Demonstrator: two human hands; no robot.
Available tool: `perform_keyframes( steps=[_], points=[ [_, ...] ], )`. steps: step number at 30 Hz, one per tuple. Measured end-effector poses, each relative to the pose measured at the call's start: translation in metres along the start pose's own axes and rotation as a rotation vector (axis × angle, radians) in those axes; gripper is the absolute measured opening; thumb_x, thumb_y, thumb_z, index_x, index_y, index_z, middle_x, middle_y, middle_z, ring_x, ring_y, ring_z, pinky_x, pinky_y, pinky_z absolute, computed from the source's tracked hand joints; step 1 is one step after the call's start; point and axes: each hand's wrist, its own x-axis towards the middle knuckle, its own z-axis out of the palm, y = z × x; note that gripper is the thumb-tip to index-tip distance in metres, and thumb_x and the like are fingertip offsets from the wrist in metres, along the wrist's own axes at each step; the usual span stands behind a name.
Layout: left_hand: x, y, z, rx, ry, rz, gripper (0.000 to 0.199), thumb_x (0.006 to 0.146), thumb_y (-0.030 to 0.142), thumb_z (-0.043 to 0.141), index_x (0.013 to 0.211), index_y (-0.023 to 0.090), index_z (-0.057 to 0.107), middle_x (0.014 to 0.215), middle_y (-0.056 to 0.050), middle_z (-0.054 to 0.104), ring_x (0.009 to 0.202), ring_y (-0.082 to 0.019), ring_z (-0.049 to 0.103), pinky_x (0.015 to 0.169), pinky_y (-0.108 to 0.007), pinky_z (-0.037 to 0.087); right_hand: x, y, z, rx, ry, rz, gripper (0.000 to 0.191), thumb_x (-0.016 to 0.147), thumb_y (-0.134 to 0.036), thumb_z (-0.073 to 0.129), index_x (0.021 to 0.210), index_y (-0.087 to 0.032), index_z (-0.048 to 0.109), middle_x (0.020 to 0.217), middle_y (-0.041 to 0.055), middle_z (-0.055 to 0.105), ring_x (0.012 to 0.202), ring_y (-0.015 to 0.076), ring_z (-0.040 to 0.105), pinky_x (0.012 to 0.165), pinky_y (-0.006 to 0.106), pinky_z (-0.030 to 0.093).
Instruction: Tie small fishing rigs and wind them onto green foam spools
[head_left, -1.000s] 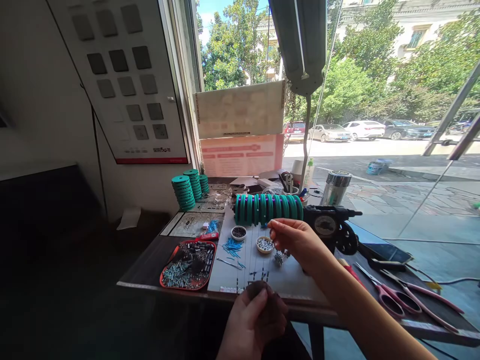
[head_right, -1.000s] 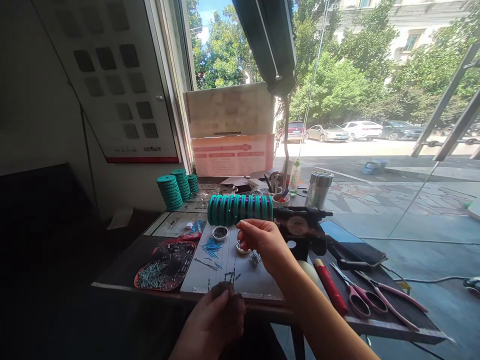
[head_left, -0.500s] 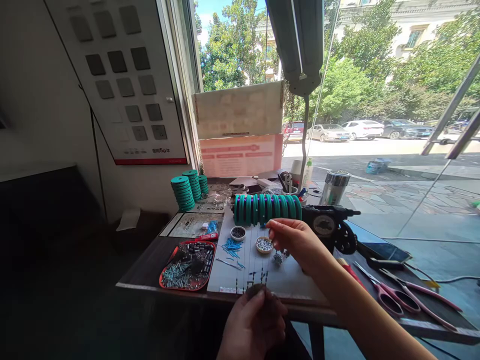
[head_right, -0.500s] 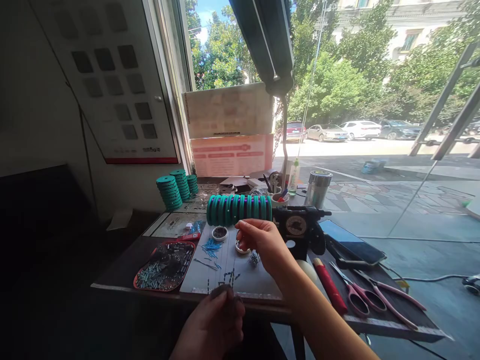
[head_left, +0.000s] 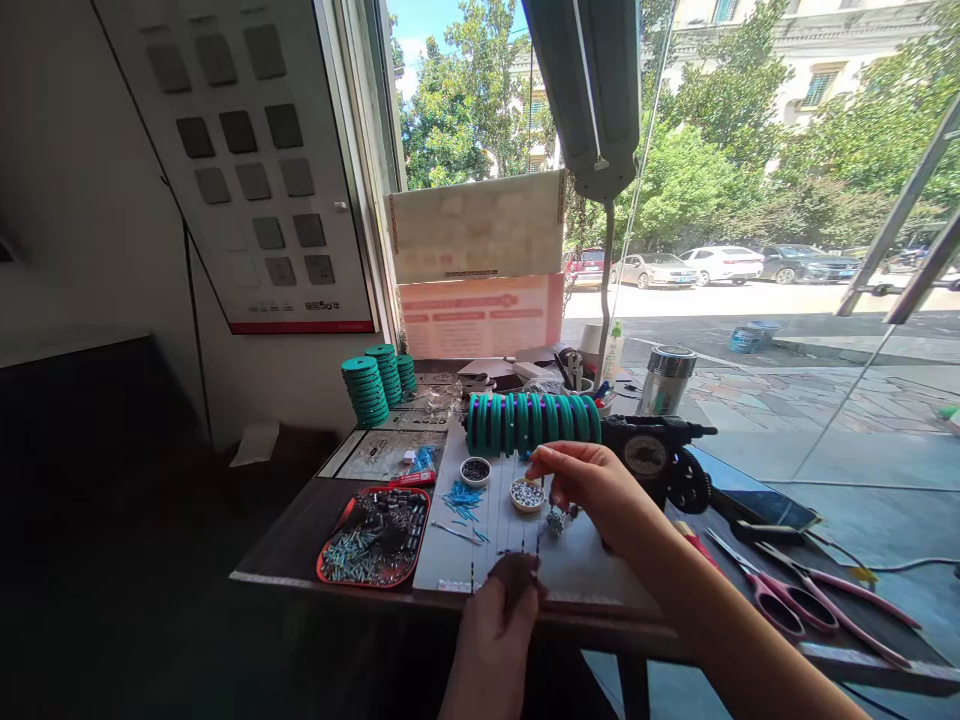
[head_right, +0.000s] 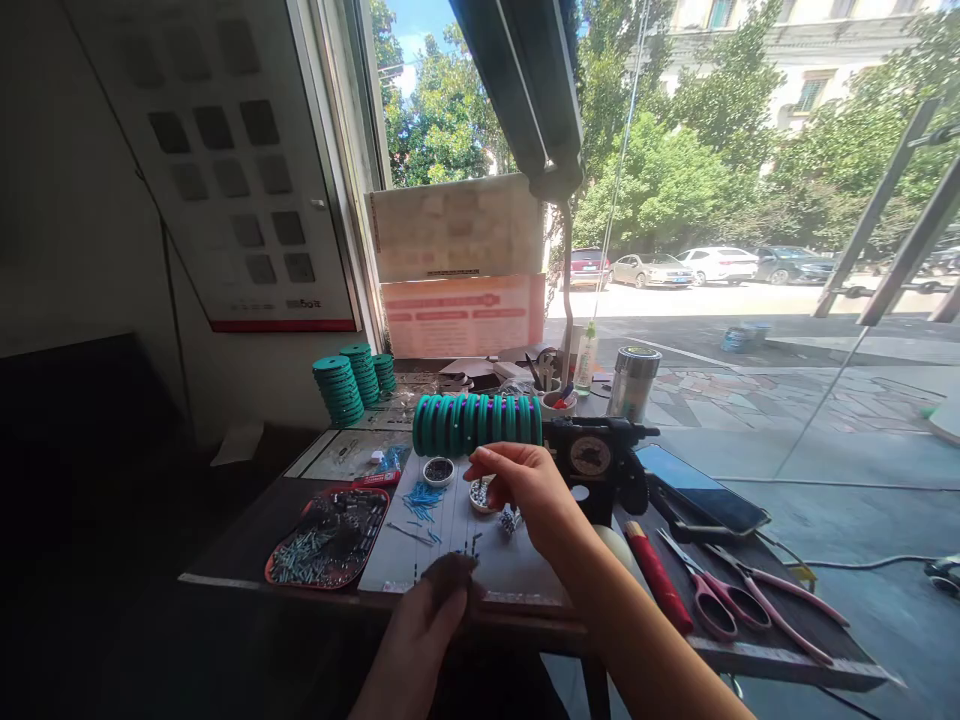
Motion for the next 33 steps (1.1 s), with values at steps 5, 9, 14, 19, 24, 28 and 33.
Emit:
perform_keyframes(
  steps=[5,9,14,19,24,28,33],
  points=[
    [0.019,0.037,0.021,0.132,0.018,0.383,0.021,0.059,0.015,0.067,0.08,0.016,0.067,0.078,-0.007,0.065,0.077,-0.019,0.054,0.068,-0.021,0.035,-0.003,-0.005,0.0,-0.165,-0.033,-0.019,0.022,0.064,-0.036,0.064,0.06,-0.015,0.067,0.032,-0.0059,0.041,0.031,0.0046,0.028,0.036,0.021,0.017],
    [0.043,0.043,0.042,0.11,-0.006,0.412,0.02,0.065,0.025,0.063,0.08,0.013,0.065,0.072,-0.006,0.065,0.069,-0.018,0.055,0.065,-0.024,0.038,-0.003,-0.002,0.0,-0.107,-0.03,0.001,0.022,0.061,-0.036,0.067,0.062,-0.014,0.066,0.033,-0.007,0.038,0.031,0.004,0.025,0.035,0.021,0.013],
    [0.049,0.033,0.052,-0.057,-0.065,0.391,0.018,0.069,0.028,0.059,0.075,0.012,0.063,0.067,-0.002,0.062,0.066,-0.013,0.053,0.063,-0.022,0.039,0.0,0.002,-0.003,-0.022,-0.04,0.032,0.02,0.061,-0.033,0.067,0.064,-0.013,0.067,0.032,-0.0082,0.035,0.03,0.0022,0.024,0.034,0.02,0.012],
    [0.042,0.039,0.05,-0.146,-0.114,0.224,0.009,0.067,0.018,0.055,0.06,0.013,0.056,0.051,0.004,0.049,0.051,-0.007,0.044,0.053,-0.02,0.038,0.001,0.001,-0.002,0.108,-0.05,0.054,0.018,0.061,-0.03,0.068,0.063,-0.012,0.068,0.044,-0.0023,0.055,0.031,0.0015,0.033,0.033,0.017,0.022],
    [0.034,0.04,0.048,-0.203,-0.184,0.159,0.009,0.068,0.019,0.049,0.063,0.014,0.055,0.062,0.001,0.05,0.057,-0.009,0.042,0.052,-0.021,0.042,-0.001,-0.002,0.001,0.283,-0.073,0.104,0.017,0.057,-0.028,0.072,0.062,-0.012,0.066,0.06,0.0017,0.064,0.034,0.0029,0.042,0.034,0.017,0.033],
    [0.024,0.033,0.039,-0.261,-0.201,-0.002,0.005,0.069,0.019,0.05,0.066,0.016,0.053,0.061,0.003,0.046,0.053,-0.007,0.041,0.044,-0.018,0.038,0.0,0.001,-0.002,0.329,-0.112,0.12,0.018,0.057,-0.026,0.074,0.064,-0.012,0.065,0.052,-0.0006,0.06,0.039,0.0045,0.05,0.039,0.014,0.037],
    [0.017,0.024,0.026,-0.349,-0.259,-0.201,0.013,0.066,0.027,0.058,0.066,0.016,0.05,0.065,0.004,0.047,0.043,-0.004,0.041,0.035,-0.015,0.027,0.002,0.003,-0.004,0.312,-0.131,0.1,0.018,0.06,-0.026,0.073,0.066,-0.012,0.065,0.052,-0.0008,0.059,0.042,0.0056,0.052,0.042,0.015,0.039]
  ],
)
